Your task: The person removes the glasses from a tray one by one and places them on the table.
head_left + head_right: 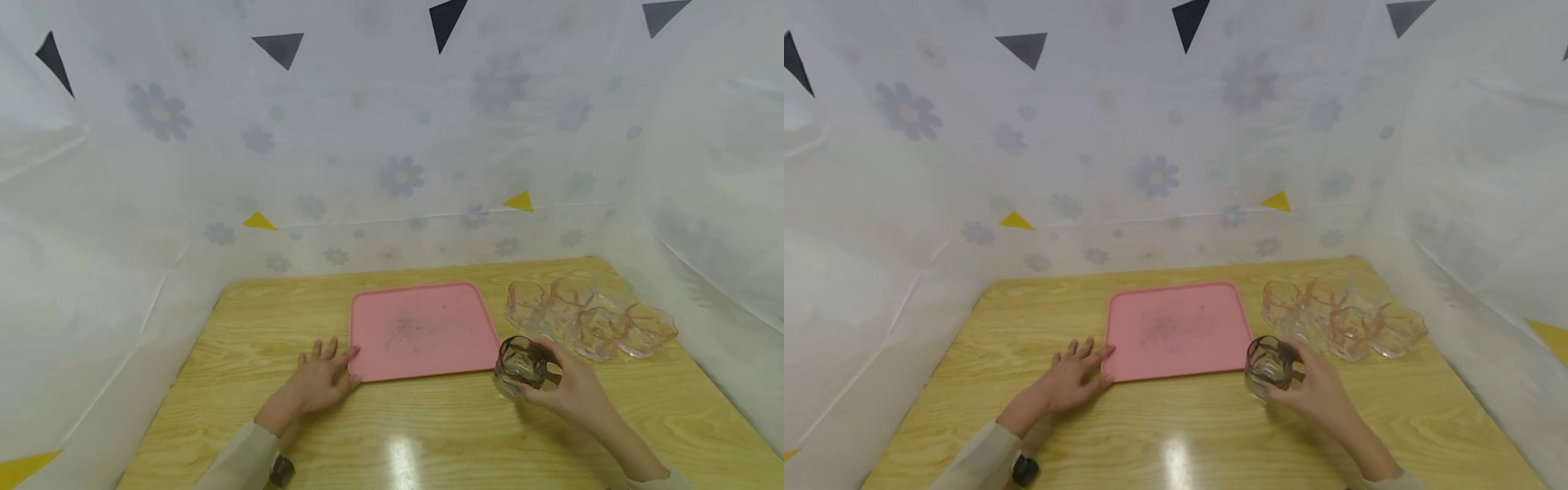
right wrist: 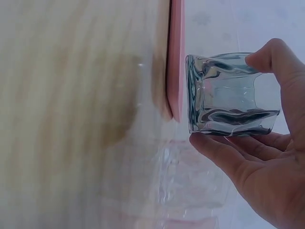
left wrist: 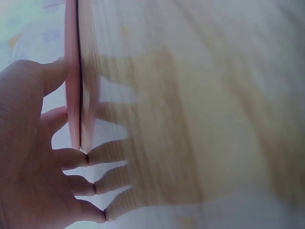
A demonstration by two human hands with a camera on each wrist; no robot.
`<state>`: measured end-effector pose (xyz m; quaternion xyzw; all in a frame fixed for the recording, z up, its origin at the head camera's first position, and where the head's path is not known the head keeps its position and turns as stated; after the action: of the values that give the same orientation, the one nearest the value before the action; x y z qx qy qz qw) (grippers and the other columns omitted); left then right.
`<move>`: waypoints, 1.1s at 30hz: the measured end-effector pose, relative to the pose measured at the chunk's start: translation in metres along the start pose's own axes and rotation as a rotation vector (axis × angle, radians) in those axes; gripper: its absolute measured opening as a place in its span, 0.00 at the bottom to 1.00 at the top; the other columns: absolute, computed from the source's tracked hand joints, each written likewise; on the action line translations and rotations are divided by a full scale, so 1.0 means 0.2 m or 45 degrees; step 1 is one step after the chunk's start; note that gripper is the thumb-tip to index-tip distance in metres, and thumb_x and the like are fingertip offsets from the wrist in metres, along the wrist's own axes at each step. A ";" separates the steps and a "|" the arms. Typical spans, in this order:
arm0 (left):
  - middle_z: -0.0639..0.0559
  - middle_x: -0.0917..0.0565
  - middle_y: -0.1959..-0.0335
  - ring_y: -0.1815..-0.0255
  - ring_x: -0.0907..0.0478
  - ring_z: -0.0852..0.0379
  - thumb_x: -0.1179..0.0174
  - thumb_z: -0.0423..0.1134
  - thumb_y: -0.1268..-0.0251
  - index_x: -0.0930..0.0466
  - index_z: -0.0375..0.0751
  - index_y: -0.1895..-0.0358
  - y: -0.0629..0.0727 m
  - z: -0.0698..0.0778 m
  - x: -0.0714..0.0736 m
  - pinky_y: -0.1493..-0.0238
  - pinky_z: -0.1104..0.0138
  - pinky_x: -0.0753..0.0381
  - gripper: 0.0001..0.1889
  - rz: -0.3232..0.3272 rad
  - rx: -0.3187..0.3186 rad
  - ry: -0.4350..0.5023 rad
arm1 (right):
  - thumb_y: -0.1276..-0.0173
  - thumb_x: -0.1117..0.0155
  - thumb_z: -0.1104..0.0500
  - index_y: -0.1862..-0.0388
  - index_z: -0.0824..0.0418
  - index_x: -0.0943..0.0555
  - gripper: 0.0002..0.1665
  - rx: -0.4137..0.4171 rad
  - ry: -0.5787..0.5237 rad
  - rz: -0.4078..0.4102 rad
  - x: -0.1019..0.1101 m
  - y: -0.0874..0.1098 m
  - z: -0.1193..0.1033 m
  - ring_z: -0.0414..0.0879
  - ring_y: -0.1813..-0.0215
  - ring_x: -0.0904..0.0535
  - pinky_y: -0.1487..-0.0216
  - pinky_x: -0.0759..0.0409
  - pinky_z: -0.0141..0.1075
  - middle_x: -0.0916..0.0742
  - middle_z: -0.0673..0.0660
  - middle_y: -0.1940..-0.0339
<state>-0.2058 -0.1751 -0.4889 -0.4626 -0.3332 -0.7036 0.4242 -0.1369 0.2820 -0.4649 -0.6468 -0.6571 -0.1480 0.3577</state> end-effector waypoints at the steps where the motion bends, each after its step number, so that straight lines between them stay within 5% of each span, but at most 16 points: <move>1: 0.24 0.42 0.19 0.20 0.51 0.13 0.50 0.64 0.20 0.35 0.52 0.18 0.00 0.00 0.00 0.29 0.17 0.52 0.35 0.000 -0.001 0.001 | 0.45 0.14 0.58 0.28 0.72 0.29 0.50 -0.001 0.004 0.016 0.01 0.02 0.01 0.74 0.40 0.18 0.53 0.09 0.50 0.17 0.73 0.39; 6: 0.24 0.43 0.18 0.20 0.51 0.13 0.50 0.64 0.20 0.35 0.52 0.18 0.00 0.00 0.01 0.29 0.17 0.53 0.36 0.001 -0.001 0.006 | 0.48 0.12 0.60 0.30 0.72 0.27 0.49 0.008 0.053 0.105 0.05 0.09 0.05 0.71 0.43 0.17 0.56 0.09 0.45 0.15 0.71 0.42; 9: 0.24 0.43 0.18 0.20 0.51 0.13 0.50 0.64 0.20 0.35 0.52 0.18 0.00 0.00 0.01 0.29 0.17 0.53 0.35 0.006 -0.001 0.008 | 0.49 0.12 0.61 0.31 0.71 0.26 0.49 0.018 0.080 0.162 0.08 0.11 0.09 0.43 0.45 0.14 0.58 0.08 0.40 0.14 0.70 0.44; 13: 0.25 0.43 0.18 0.20 0.52 0.14 0.50 0.64 0.20 0.35 0.52 0.18 0.00 -0.01 0.01 0.29 0.17 0.53 0.35 0.002 0.001 0.014 | 0.50 0.11 0.63 0.31 0.71 0.26 0.49 -0.015 0.073 0.214 0.12 0.14 0.14 0.12 0.46 0.33 0.59 0.11 0.28 0.14 0.71 0.45; 24: 0.24 0.43 0.18 0.20 0.51 0.13 0.49 0.63 0.20 0.35 0.51 0.18 0.01 -0.01 0.01 0.29 0.17 0.53 0.35 0.006 0.003 0.019 | 0.45 0.14 0.63 0.31 0.79 0.31 0.49 -0.178 0.119 0.256 0.25 0.23 0.27 0.03 0.50 0.43 0.64 0.23 0.12 0.19 0.83 0.43; 30: 0.23 0.42 0.19 0.20 0.51 0.13 0.48 0.62 0.20 0.34 0.51 0.18 0.01 -0.01 0.01 0.29 0.17 0.52 0.35 0.014 0.001 0.005 | 0.43 0.15 0.60 0.30 0.80 0.33 0.50 -0.261 0.156 0.258 0.31 0.23 0.32 0.04 0.54 0.42 0.66 0.22 0.13 0.20 0.86 0.42; 31: 0.24 0.43 0.18 0.20 0.51 0.14 0.48 0.62 0.20 0.35 0.52 0.18 0.01 -0.01 0.02 0.29 0.18 0.52 0.35 0.009 0.004 0.004 | 0.42 0.15 0.59 0.29 0.80 0.33 0.51 -0.271 0.175 0.255 0.32 0.22 0.33 0.07 0.55 0.34 0.67 0.22 0.13 0.20 0.86 0.42; 33: 0.24 0.43 0.18 0.20 0.52 0.14 0.49 0.63 0.20 0.35 0.52 0.18 0.01 -0.01 0.02 0.29 0.17 0.52 0.35 0.009 0.001 0.011 | 0.42 0.15 0.58 0.29 0.80 0.33 0.52 -0.285 0.187 0.254 0.34 0.22 0.34 0.08 0.56 0.34 0.67 0.22 0.13 0.20 0.87 0.42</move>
<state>-0.2057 -0.1786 -0.4865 -0.4605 -0.3300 -0.7040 0.4284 -0.1080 0.3824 -0.4799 -0.7320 -0.5413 -0.2310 0.3432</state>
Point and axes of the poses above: each hand's wrist, its own y-axis away from the middle knuckle, its own x-axis out of the back of the hand, z = x × y, the point moved 1 cm from there along -y, towards the middle knuckle
